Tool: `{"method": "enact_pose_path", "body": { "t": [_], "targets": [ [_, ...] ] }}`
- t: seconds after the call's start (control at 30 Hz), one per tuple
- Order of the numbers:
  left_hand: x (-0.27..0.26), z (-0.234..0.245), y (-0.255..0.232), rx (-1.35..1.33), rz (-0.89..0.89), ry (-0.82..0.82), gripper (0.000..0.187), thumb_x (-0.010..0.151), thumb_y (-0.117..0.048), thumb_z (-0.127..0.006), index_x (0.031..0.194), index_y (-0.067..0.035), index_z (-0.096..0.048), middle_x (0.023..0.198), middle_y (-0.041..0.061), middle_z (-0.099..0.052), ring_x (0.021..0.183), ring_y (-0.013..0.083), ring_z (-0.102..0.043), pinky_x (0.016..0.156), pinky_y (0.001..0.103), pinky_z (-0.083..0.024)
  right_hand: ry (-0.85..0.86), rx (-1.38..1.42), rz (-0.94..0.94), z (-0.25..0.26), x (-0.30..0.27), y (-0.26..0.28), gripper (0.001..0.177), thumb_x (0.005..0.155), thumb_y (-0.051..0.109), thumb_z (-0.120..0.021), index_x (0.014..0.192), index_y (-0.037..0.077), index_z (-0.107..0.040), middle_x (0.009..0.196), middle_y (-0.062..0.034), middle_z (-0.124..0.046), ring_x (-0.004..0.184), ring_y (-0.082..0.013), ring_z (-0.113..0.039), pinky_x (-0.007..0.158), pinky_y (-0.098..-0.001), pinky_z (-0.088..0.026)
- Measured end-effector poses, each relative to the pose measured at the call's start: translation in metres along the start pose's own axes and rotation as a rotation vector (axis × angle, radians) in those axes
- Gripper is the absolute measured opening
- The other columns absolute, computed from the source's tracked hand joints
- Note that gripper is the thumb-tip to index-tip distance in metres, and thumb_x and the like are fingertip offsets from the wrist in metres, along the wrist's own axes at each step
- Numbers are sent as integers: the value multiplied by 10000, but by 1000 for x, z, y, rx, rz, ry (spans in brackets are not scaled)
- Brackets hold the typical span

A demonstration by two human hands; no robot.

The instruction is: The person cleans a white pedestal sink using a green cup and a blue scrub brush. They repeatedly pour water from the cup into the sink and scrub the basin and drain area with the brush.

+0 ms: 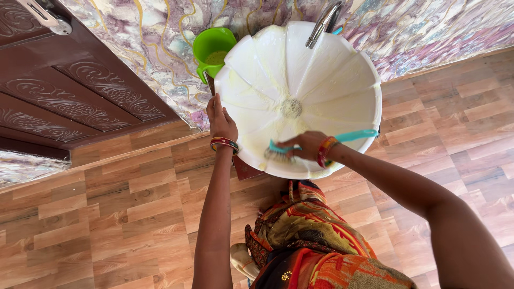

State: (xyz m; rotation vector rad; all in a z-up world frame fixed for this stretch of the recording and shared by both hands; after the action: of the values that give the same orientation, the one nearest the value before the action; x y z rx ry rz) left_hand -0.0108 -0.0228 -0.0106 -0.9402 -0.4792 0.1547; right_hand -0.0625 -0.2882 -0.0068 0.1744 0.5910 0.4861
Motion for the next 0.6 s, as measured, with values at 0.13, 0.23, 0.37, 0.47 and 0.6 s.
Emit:
{"method": "enact_pose_path", "body": {
  "t": [0.13,0.23,0.37,0.47,0.6],
  "targets": [
    [2,-4,3,41,90,32,542,1019,11,-440,1540,-138,-416,1513,132,-462,1293,314,-581,1035,385,-534,65,31,54,4,-6,-27,472,881,562,-633,1349,571,-569,1187,41,-743,1002,-230,-741,938,-405,-534],
    [2,1,-4,74,36,-2,516,1038,-9,-464,1539,-125,-429,1499,143,-485,1312,335,-556,1063,410,-506,-32,-48,-132,31,27,-85,447,932,544,-607,1376,567,-568,1168,12,-759,1033,-241,-736,948,-406,-551],
    [-2,6,-11,180,12,-40,499,1042,-37,-504,1529,-128,-448,1487,128,-514,1329,341,-544,1061,438,-482,-224,-139,101,41,50,-80,421,923,525,-611,1343,529,-592,1270,40,-718,1070,-272,-696,901,-429,-546],
    [-1,4,-13,239,58,-38,498,1042,-57,-517,1528,-140,-453,1490,102,-523,1326,327,-548,1056,436,-489,17,-143,277,23,25,-66,402,935,504,-604,1336,537,-604,1264,60,-710,1052,-254,-698,928,-409,-530],
    [-4,1,-11,257,102,-30,491,1046,-72,-518,1528,-133,-446,1488,106,-506,1321,319,-541,1049,453,-485,415,1,305,14,-24,-71,409,863,524,-665,1271,547,-636,1152,135,-780,1049,-162,-743,958,-366,-530]
  ]
}}
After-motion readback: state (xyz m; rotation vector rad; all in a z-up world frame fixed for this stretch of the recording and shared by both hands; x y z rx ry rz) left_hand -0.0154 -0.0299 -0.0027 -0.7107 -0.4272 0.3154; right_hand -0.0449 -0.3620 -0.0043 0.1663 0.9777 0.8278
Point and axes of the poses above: each hand's wrist, its own x-axis towards the middle knuckle, its own z-axis out of the back of the hand, y = z × x, the point moved 8 cm from there along x, towards the middle knuckle
